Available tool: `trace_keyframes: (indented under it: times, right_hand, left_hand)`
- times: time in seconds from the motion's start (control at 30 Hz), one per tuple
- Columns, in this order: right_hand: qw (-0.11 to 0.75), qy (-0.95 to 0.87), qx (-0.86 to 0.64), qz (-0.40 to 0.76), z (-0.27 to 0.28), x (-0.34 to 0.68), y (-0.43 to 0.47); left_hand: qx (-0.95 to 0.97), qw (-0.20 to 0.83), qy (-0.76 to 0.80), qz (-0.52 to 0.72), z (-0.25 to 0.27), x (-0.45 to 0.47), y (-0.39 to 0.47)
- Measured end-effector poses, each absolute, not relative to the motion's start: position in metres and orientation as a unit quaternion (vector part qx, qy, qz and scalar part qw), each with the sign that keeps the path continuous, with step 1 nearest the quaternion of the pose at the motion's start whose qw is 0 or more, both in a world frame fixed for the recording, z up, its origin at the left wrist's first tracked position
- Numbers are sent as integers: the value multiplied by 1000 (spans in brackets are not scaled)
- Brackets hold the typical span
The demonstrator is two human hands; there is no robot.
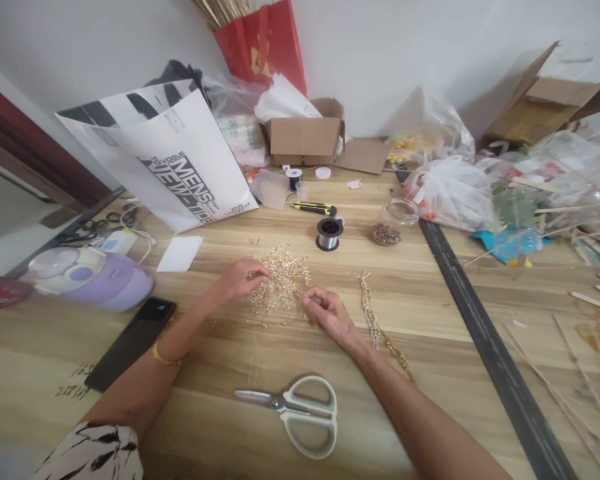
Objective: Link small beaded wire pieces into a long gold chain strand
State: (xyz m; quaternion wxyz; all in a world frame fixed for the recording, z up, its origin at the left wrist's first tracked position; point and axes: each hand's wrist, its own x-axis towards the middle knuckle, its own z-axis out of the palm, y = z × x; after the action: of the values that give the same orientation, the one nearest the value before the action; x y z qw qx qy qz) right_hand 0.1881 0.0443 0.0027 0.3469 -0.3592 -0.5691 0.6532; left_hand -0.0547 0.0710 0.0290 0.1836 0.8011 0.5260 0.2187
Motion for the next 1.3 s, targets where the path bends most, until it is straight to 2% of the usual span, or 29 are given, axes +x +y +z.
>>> trace_keyframes:
  times: [0.2, 0.4, 0.57, 0.77, 1.3]
  right_hand:
    - [348, -579, -362, 642, 4, 188, 44]
    - [344, -577, -356, 650, 3, 189, 44]
    - [346, -573, -360, 650, 4, 188, 44]
    - [344, -574, -366, 647, 4, 188, 44]
    - [341, -584, -363, 641, 5, 188, 44]
  left_hand:
    - [800, 186, 533, 204, 30, -50, 68]
    - [779, 148, 569, 217, 27, -44, 63]
    - [830, 108, 512, 194, 24, -40, 61]
    - [858, 122, 481, 131, 19, -40, 60]
    - [864, 148, 461, 138, 27, -44, 63]
